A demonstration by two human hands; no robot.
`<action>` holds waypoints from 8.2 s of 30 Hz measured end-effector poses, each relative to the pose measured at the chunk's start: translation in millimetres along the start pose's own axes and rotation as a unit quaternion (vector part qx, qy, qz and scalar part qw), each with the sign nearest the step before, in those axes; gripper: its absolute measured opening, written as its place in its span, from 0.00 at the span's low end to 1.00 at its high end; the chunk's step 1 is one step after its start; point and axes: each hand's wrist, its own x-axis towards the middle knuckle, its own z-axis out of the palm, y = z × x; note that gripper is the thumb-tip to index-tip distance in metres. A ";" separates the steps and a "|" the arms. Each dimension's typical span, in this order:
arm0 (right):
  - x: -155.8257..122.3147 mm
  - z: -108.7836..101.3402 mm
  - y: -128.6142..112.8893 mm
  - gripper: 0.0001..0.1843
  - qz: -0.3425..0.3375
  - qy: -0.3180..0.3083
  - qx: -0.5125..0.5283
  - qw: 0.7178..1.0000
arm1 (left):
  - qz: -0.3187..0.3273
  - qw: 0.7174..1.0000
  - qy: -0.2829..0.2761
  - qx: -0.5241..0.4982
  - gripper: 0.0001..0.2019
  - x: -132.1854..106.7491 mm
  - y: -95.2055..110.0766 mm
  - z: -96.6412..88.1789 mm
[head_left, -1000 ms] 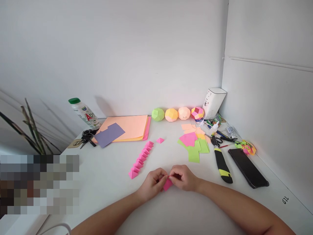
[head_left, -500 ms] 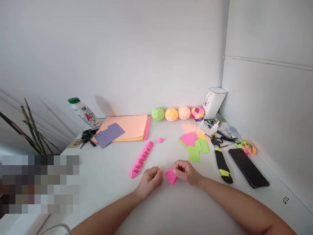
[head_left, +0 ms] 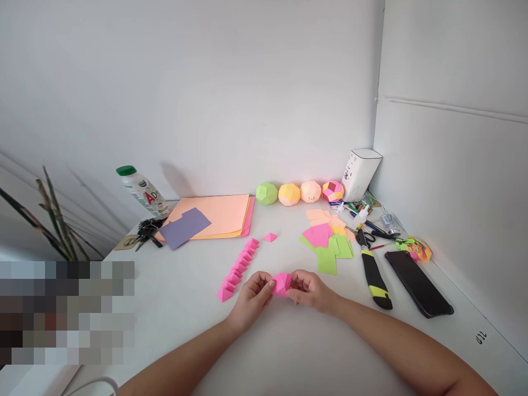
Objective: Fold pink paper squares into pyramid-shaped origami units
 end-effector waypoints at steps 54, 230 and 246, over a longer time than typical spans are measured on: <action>-2.7 11.2 5.2 0.07 -0.140 0.055 -0.172 0.974 | 0.062 0.989 -0.071 0.110 0.09 -2.3 0.4 3.0; 2.3 8.2 0.8 0.13 0.006 0.076 -0.084 0.994 | 0.076 0.977 -0.132 0.150 0.14 -9.0 1.4 3.1; 2.2 9.2 -3.6 0.15 0.013 0.049 -0.083 0.995 | 0.023 0.987 -0.110 0.117 0.14 -6.5 11.0 6.8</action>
